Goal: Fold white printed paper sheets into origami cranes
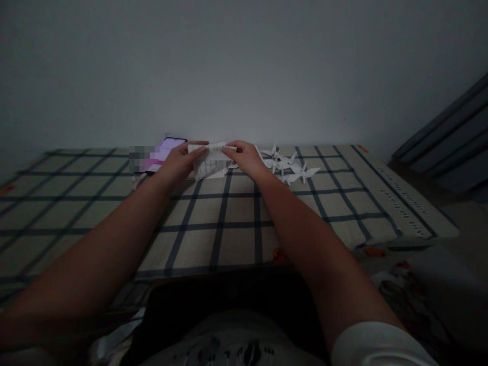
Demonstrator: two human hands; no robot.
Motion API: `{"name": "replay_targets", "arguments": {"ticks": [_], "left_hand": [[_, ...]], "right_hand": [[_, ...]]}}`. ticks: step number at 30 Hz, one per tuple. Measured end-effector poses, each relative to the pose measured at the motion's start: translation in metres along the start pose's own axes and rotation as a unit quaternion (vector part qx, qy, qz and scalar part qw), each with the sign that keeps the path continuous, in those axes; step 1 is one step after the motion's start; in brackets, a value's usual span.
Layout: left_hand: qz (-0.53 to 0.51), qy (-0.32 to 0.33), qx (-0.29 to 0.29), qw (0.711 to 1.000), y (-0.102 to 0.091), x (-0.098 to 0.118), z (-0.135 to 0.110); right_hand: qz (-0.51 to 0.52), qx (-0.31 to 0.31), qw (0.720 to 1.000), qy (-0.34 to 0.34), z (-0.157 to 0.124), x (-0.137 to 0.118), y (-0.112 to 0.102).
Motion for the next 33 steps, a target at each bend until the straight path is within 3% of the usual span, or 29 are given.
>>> {"name": "replay_targets", "arguments": {"ticks": [13, 27, 33], "left_hand": [[0.021, 0.011, 0.012, 1.000, -0.004, 0.000, 0.000], [-0.025, -0.042, -0.006, 0.999, 0.001, -0.006, -0.002], [-0.020, -0.022, 0.002, 1.000, -0.002, -0.005, 0.001]], "right_hand": [[0.051, -0.006, 0.998, 0.036, -0.002, -0.003, 0.000], [0.052, -0.001, 0.997, 0.064, -0.006, -0.007, 0.000], [0.059, 0.004, 0.996, 0.062, -0.006, -0.009, 0.000]]}}
Point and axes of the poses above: each hand's wrist, its own z-axis towards the middle knuckle, its own y-axis out of the palm, x = y × z, the point moved 9 cm from there along z, towards the middle knuckle, and after that the axes turned 15 degrees about x, right-handed, at the moved point
